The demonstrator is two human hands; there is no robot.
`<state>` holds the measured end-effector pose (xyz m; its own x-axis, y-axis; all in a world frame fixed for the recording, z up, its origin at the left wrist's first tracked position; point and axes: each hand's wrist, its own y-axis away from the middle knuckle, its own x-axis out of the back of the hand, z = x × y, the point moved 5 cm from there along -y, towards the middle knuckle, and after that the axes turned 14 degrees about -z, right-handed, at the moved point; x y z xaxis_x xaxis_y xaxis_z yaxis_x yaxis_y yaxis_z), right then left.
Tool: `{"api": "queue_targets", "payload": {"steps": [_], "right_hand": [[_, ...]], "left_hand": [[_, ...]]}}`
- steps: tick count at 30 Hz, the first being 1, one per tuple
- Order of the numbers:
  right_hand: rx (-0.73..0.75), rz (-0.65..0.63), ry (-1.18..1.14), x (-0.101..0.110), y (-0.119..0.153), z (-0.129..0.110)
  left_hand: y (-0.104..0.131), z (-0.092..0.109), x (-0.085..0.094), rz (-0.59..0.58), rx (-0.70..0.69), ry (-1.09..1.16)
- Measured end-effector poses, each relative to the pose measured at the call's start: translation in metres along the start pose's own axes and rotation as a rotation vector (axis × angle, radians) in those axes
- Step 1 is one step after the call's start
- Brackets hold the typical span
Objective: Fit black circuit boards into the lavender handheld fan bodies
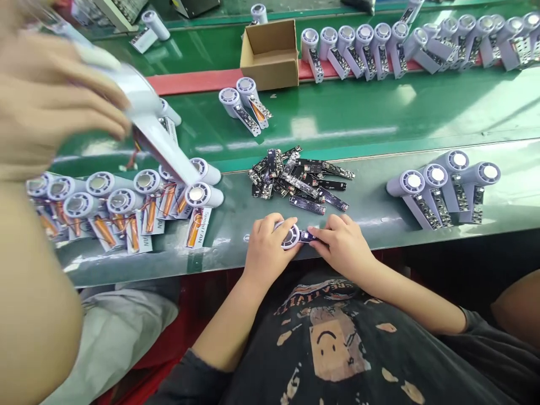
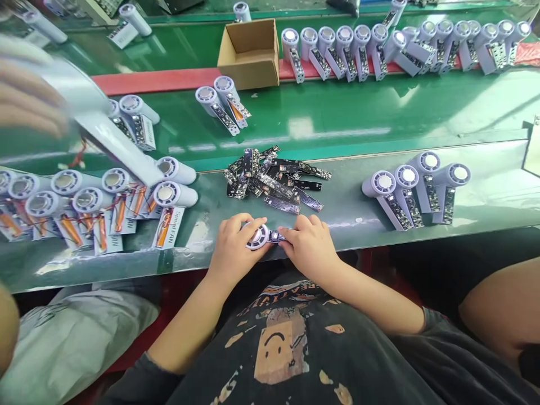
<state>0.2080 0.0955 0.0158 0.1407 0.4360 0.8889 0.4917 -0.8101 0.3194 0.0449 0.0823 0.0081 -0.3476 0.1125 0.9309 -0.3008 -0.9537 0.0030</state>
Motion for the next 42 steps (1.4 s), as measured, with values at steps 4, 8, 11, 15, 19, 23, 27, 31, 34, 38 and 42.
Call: {"api": "queue_targets", "payload": {"steps": [4, 8, 11, 15, 19, 23, 27, 31, 34, 38, 42], "right_hand": [[0.068, -0.064, -0.044, 0.000, -0.007, 0.000], [0.099, -0.085, -0.096, -0.002, -0.012, 0.002], [0.099, -0.052, -0.118, -0.004, -0.011, 0.006], [0.162, 0.050, -0.156, -0.008, 0.001, 0.016], [0.197, 0.160, -0.182, -0.012, 0.018, 0.035], [0.134, 0.094, -0.242, -0.019, 0.019, 0.046], [0.075, -0.006, -0.278, -0.018, 0.014, 0.046], [0.108, -0.076, -0.320, -0.012, 0.016, 0.050], [0.088, -0.108, -0.365, -0.010, 0.018, 0.056], [0.006, -0.132, -0.351, -0.005, 0.017, 0.055], [0.026, -0.156, -0.181, 0.001, 0.016, 0.039]], "left_hand": [[0.000, -0.001, -0.002, 0.003, 0.006, -0.004], [0.000, 0.006, 0.002, -0.029, 0.020, -0.048], [-0.003, 0.019, 0.007, -0.117, -0.045, -0.111], [-0.009, 0.027, 0.007, -0.224, -0.103, -0.072], [-0.014, 0.026, 0.002, -0.290, -0.120, -0.013], [-0.018, 0.028, 0.001, -0.330, -0.080, -0.021], [-0.019, 0.030, 0.001, -0.349, -0.061, -0.004], [-0.019, 0.026, -0.003, -0.329, -0.077, 0.032], [-0.020, 0.022, -0.006, -0.305, -0.117, 0.045], [-0.022, 0.018, -0.008, -0.270, -0.153, 0.094], [-0.023, 0.015, -0.010, -0.255, -0.144, 0.109]]}}
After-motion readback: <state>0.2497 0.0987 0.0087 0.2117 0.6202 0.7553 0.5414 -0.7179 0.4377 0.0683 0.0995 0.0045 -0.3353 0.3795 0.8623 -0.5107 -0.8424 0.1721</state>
